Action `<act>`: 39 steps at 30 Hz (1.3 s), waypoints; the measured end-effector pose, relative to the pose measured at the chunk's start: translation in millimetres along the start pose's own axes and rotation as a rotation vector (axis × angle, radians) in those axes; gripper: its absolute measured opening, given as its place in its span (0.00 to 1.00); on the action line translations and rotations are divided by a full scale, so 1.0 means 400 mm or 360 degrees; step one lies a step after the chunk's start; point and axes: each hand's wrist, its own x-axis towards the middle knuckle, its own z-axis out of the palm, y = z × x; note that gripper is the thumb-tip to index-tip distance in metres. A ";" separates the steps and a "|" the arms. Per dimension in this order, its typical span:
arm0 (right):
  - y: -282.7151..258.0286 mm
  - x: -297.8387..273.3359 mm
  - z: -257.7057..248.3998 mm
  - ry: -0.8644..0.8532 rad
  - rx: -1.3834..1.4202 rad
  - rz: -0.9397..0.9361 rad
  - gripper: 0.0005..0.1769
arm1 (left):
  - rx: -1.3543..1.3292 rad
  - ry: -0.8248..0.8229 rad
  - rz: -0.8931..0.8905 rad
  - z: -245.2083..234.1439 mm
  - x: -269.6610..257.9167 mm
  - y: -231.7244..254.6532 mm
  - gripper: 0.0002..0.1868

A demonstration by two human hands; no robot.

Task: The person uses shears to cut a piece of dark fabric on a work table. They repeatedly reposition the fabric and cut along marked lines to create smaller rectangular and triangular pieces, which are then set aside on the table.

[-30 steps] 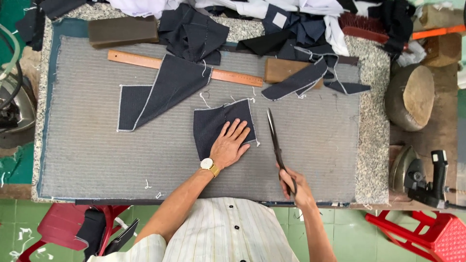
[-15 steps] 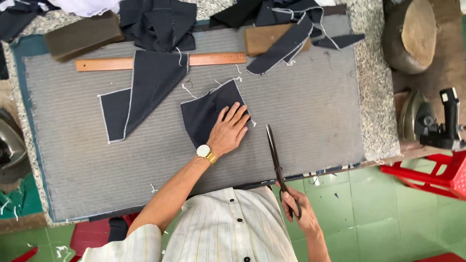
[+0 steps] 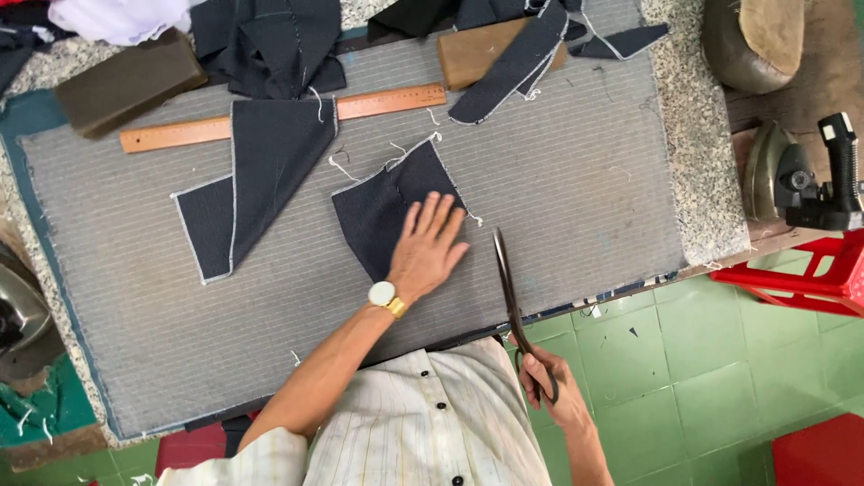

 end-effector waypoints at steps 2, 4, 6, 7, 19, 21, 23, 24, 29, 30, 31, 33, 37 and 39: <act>-0.058 -0.006 0.044 0.0014 -0.0059 -0.0032 0.39 | 0.0021 0.0104 -0.0012 -0.038 -0.004 -0.036 0.31; -0.089 -0.004 0.080 0.0020 -0.0126 -0.0063 0.36 | 0.0042 0.0213 -0.0035 -0.066 -0.014 -0.067 0.29; -0.092 0.005 0.108 0.0089 -0.0112 0.0049 0.34 | 0.0082 0.0367 0.0054 -0.083 -0.031 -0.094 0.21; -0.106 0.006 0.128 0.0091 -0.0117 0.0052 0.34 | 0.0077 0.0368 0.0051 -0.079 -0.038 -0.100 0.21; -0.101 0.067 0.220 0.0359 -0.0160 0.0115 0.38 | 0.0040 0.0182 0.0009 -0.049 -0.060 -0.120 0.24; -0.083 0.081 0.205 0.0286 -0.0220 0.0035 0.35 | 0.0024 0.0185 0.0008 -0.053 -0.059 -0.118 0.24; -0.045 0.100 0.174 0.0330 -0.0085 -0.0045 0.35 | 0.0019 0.0180 0.0013 -0.051 -0.058 -0.117 0.24; -0.028 0.113 0.158 0.0356 0.0046 -0.0117 0.34 | 0.0019 0.0171 0.0001 -0.052 -0.063 -0.118 0.25; -0.051 0.170 -0.024 0.0729 -0.0220 -0.0331 0.11 | 0.0015 0.0344 -0.0174 -0.042 -0.123 -0.094 0.17; -0.064 0.182 -0.065 0.0853 -0.0430 -0.0482 0.13 | -0.0043 0.0395 -0.0261 -0.024 -0.135 -0.093 0.17; -0.077 0.216 -0.111 0.0834 -0.0435 -0.0495 0.13 | -0.0028 0.0406 -0.0275 -0.026 -0.142 -0.096 0.17; -0.105 0.279 -0.209 0.1067 -0.0935 -0.0432 0.13 | -0.0014 0.0583 -0.0389 -0.024 -0.155 -0.093 0.17; -0.133 0.430 -0.392 0.1114 -0.1333 -0.0451 0.20 | 0.0019 0.0586 -0.0718 -0.010 -0.136 -0.084 0.22; -0.185 0.465 -0.407 0.1215 -0.1478 -0.0454 0.31 | 0.0050 0.0486 -0.0997 -0.012 -0.110 -0.072 0.30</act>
